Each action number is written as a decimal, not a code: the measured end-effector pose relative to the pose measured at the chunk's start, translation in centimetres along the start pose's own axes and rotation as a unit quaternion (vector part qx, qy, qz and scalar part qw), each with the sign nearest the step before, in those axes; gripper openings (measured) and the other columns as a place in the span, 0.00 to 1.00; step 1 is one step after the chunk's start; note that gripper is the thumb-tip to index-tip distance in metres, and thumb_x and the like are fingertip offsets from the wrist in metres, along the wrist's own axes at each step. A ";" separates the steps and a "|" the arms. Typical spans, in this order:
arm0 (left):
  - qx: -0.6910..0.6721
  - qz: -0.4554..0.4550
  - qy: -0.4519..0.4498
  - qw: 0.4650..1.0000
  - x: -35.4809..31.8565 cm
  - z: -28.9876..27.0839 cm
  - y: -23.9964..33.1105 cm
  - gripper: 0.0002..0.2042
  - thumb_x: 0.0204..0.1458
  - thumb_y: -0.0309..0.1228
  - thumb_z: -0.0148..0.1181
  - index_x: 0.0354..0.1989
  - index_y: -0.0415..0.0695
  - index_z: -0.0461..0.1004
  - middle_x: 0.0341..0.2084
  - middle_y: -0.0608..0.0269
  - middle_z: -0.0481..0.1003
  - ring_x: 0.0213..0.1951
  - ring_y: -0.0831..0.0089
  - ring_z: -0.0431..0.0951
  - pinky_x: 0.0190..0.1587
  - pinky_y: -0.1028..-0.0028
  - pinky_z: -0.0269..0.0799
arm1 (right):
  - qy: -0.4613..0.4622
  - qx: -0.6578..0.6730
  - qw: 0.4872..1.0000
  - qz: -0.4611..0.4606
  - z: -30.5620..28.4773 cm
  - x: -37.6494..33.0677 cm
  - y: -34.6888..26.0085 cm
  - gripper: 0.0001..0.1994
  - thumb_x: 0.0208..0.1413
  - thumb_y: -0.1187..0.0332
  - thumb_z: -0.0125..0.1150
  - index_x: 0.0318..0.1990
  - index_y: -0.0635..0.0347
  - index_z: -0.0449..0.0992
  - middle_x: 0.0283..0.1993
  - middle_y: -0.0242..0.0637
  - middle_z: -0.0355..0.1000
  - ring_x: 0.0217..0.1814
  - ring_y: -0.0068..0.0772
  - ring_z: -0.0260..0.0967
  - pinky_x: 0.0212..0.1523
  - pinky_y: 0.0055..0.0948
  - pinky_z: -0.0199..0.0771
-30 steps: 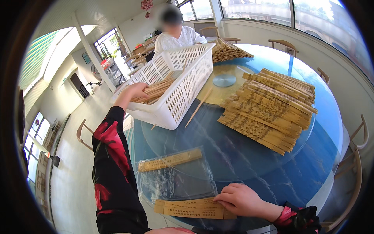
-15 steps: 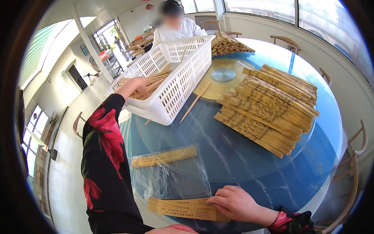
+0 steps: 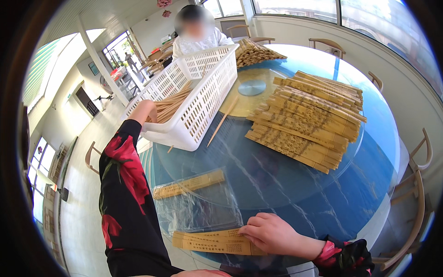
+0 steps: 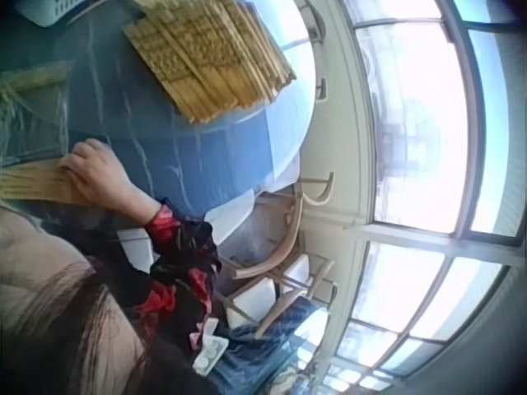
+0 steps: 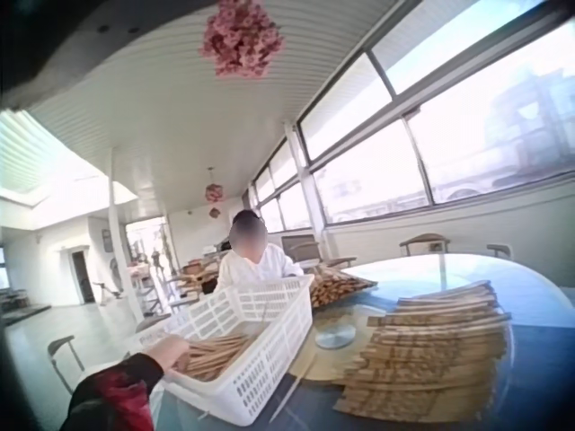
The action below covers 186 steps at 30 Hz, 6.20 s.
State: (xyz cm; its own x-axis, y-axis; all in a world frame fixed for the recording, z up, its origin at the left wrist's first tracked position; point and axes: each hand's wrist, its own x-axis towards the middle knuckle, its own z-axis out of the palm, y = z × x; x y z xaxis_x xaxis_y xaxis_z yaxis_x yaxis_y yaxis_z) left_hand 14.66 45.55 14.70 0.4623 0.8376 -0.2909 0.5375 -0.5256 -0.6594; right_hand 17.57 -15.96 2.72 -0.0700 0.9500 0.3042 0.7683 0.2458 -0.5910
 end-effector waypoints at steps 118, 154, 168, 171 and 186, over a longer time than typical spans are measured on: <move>-0.517 0.321 0.433 0.665 -41.7 14.2 23.1 0.17 0.48 0.30 0.74 0.47 0.43 0.82 0.47 0.63 0.82 0.54 0.58 0.78 0.58 0.62 0.74 | -0.013 -0.028 0.999 -0.020 -2.3 1.1 1.8 0.17 0.57 0.55 0.73 0.47 0.53 0.81 0.40 0.34 0.73 0.40 0.39 0.74 0.43 0.38 0.74; -0.520 0.315 0.438 0.663 -41.6 14.3 23.0 0.14 0.53 0.31 0.71 0.47 0.43 0.83 0.45 0.60 0.82 0.52 0.57 0.78 0.58 0.61 0.74 | -0.024 -0.022 0.999 -0.019 -2.2 1.2 2.2 0.17 0.55 0.60 0.72 0.49 0.58 0.82 0.41 0.35 0.74 0.40 0.37 0.73 0.43 0.35 0.75; -0.510 0.316 0.456 0.657 -41.0 14.4 23.1 0.10 0.58 0.23 0.62 0.47 0.42 0.83 0.45 0.58 0.82 0.52 0.55 0.78 0.57 0.60 0.74 | -0.027 0.014 1.000 -0.008 -2.6 1.3 2.6 0.17 0.59 0.57 0.71 0.47 0.60 0.84 0.40 0.38 0.76 0.41 0.39 0.76 0.43 0.36 0.75; -0.516 0.311 0.450 0.659 -41.3 14.6 23.2 0.10 0.59 0.24 0.60 0.47 0.42 0.83 0.45 0.57 0.82 0.52 0.55 0.79 0.57 0.61 0.74 | -0.026 0.019 0.999 -0.016 -2.3 1.2 2.7 0.17 0.58 0.57 0.72 0.47 0.61 0.83 0.40 0.38 0.76 0.41 0.39 0.76 0.43 0.36 0.75; -0.512 0.306 0.461 0.657 -41.2 14.6 23.2 0.09 0.60 0.23 0.59 0.46 0.42 0.83 0.44 0.56 0.82 0.51 0.54 0.80 0.57 0.61 0.74 | -0.016 0.009 1.000 -0.006 -2.4 1.3 2.5 0.12 0.62 0.63 0.68 0.48 0.60 0.84 0.40 0.39 0.76 0.40 0.40 0.76 0.43 0.35 0.76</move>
State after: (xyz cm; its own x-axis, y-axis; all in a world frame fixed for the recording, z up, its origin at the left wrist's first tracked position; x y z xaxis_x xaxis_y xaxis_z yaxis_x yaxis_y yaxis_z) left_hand -2.23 1.08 1.27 0.7898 0.2241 0.5710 0.0251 -0.9419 0.3349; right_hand 20.94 -14.62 3.44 -0.0993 0.9525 0.2879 0.7563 0.2603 -0.6002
